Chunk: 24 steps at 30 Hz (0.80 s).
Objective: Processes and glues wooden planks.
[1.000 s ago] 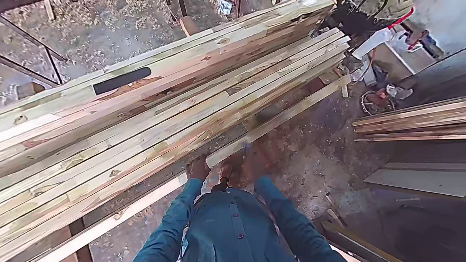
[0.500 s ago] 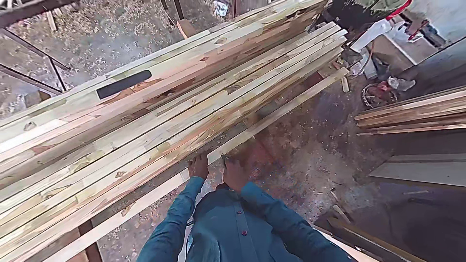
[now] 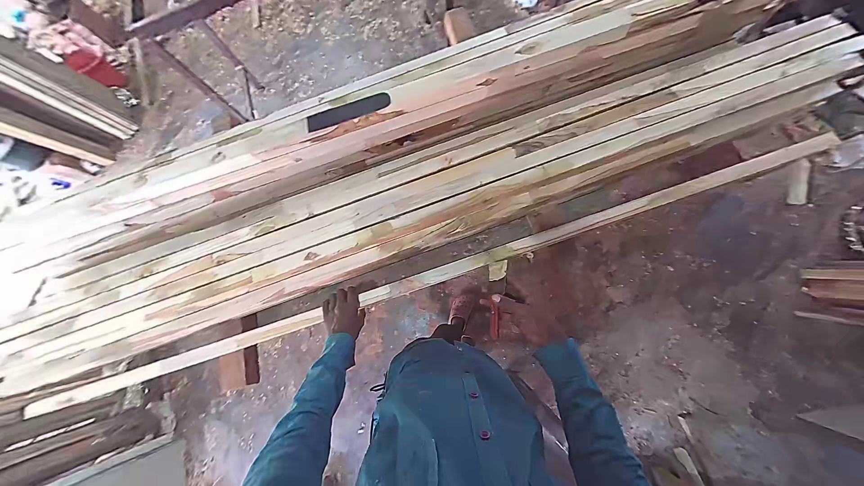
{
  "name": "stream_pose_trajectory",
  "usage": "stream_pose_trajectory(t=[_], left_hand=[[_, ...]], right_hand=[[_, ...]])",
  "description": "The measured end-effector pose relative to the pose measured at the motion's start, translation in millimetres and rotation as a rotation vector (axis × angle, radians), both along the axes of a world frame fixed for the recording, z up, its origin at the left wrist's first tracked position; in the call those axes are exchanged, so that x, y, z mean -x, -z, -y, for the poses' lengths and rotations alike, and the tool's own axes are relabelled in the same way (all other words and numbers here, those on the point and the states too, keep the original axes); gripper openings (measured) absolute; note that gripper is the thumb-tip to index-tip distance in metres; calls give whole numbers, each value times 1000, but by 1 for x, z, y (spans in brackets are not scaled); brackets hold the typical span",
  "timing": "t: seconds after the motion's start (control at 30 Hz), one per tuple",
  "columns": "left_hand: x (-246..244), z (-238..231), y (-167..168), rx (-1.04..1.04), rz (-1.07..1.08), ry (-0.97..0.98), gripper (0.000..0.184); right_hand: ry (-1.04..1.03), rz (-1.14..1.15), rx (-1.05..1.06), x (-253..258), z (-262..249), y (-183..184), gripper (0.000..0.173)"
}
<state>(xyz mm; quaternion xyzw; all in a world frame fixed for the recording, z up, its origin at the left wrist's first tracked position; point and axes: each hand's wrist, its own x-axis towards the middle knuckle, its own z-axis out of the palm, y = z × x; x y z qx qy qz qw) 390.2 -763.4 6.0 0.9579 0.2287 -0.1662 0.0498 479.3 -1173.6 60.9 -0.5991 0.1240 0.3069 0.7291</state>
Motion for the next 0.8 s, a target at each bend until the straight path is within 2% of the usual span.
stream_pose_trajectory(t=[0.07,0.17,0.23,0.37,0.47,0.57,0.63,0.73,0.8], left_hand=[[0,-6,-1,8,-44,24,65],[-22,-6,-28,28,-222,79,80],[-16,-8,-25,13,-193,91,78],[0,-20,8,-14,-34,128,64],[-5,-30,4,62,-80,216,71],[-6,-67,-13,290,-188,259,91],[-1,-105,-16,411,-251,257,101],[14,-166,-8,496,-324,328,103],[25,-184,-1,431,-356,325,93]], right_hand=[[-66,-15,-21,13,-15,6,60],[-163,54,48,25,-33,4,61],[-171,69,101,36,-43,-2,65],[-259,194,427,56,-66,4,71],[-386,306,633,61,-95,-5,69],[-428,357,770,60,-147,-13,69],[-396,383,876,65,-190,-5,68],[-376,319,1112,93,-264,31,64],[-413,259,1210,121,-299,33,66]])
